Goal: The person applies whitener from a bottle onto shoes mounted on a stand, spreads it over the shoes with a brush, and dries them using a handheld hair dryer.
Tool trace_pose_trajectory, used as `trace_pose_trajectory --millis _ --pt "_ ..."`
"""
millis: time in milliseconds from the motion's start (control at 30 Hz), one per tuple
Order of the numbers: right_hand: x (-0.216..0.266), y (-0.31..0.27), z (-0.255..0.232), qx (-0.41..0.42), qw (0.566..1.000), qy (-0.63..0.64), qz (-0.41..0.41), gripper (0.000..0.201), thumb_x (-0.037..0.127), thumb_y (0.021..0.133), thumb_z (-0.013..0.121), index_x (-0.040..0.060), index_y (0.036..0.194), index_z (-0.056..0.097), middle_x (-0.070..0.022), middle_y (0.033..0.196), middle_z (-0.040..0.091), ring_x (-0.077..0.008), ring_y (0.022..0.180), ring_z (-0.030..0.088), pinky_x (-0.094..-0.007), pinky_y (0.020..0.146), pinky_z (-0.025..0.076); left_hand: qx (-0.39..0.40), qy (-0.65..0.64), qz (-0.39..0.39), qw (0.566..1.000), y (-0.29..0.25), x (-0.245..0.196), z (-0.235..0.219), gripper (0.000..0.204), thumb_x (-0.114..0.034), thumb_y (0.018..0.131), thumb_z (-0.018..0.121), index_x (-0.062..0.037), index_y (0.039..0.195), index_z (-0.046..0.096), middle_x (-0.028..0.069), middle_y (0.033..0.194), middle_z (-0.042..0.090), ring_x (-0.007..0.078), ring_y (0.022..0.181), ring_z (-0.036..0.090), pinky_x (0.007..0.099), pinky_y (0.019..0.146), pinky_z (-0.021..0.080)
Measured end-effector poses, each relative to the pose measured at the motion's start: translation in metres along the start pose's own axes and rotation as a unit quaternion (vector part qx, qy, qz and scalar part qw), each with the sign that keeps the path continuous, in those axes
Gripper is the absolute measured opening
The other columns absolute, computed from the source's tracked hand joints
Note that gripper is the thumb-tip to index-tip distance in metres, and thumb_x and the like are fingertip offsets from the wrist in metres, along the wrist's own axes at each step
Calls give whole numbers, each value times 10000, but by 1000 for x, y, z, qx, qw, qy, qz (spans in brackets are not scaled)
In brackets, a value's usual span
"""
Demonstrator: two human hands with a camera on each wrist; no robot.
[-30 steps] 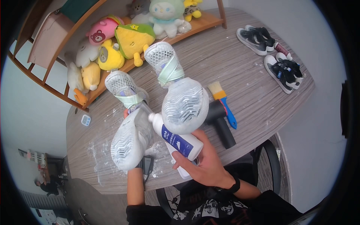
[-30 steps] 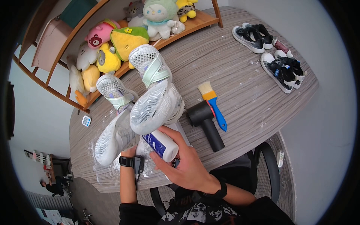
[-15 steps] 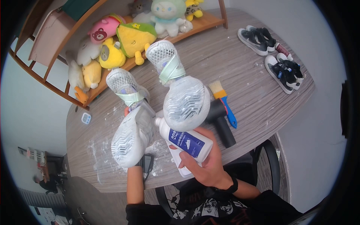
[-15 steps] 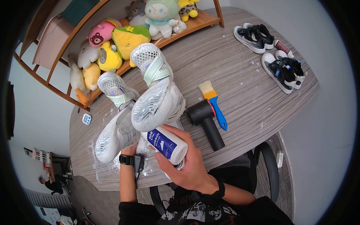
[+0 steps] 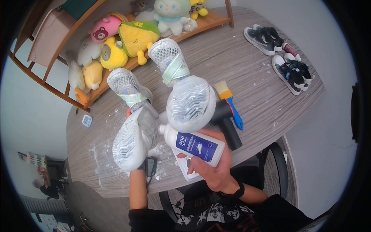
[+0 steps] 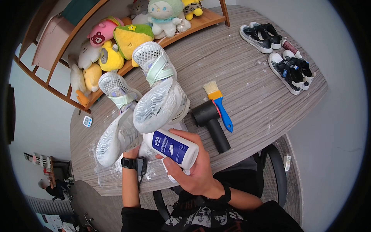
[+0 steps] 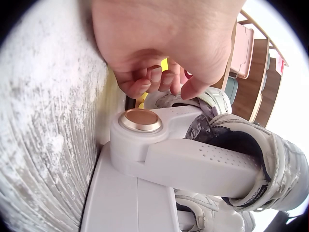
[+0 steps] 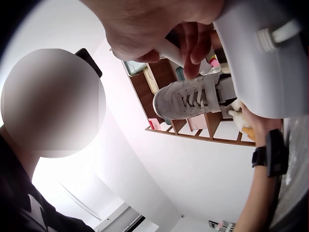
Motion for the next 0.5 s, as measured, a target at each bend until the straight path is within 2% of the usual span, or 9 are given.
trace_pose_trajectory --millis 267,333,367,433,467,500 --pt "2 -7 3 -4 1000 -21 -6 554 -8 955 635 -61 1431 357 -234 1252 608 -238 1078 703 -324 876 576 -9 3 9 1000 -17 -8 -3 737 -76 963 678 -111 1588 289 105 1459 483 207 1283 530 363 1110 461" --pt "3 -10 4 -3 1000 -30 -7 551 -7 957 632 -62 1431 357 -234 1255 606 -238 1075 703 -327 877 576 -15 -136 -50 989 -18 -5 -3 721 -28 929 695 -99 1550 336 91 1397 522 185 1252 538 344 1092 468" --pt "3 -12 5 -4 999 -37 -9 547 -5 959 629 -63 1431 358 -234 1257 605 -238 1073 704 -330 878 576 -16 -138 -49 989 -17 -6 -3 721 -28 929 695 -99 1550 336 91 1397 522 185 1252 538 344 1092 468" --pt "3 -13 7 -3 999 -46 -14 548 -7 960 627 -63 1433 356 -234 1264 602 -238 1074 703 -318 853 580 26 -33 15 999 -14 -14 0 671 -18 925 683 -93 1514 372 77 1367 541 167 1237 531 317 1076 456" --pt "3 -14 8 -4 998 -53 -18 548 -8 961 624 -63 1435 354 -233 1270 599 -237 1075 702 -306 827 583 24 -35 16 999 -13 -16 1 671 -18 925 683 -93 1514 372 77 1367 541 167 1237 531 317 1076 456" --pt "4 -15 10 -2 998 -55 -18 548 -8 961 624 -63 1435 354 -233 1270 599 -237 1075 702 -306 827 583 29 47 55 997 -12 -22 2 626 -19 931 672 -91 1487 392 70 1341 550 157 1220 531 305 1068 449"
Point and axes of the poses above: each hand's wrist, its own y-axis towards the middle knuckle, its own z-axis out of the palm, x = y × z, the point moved 5 cm from there along y, towards the middle knuckle
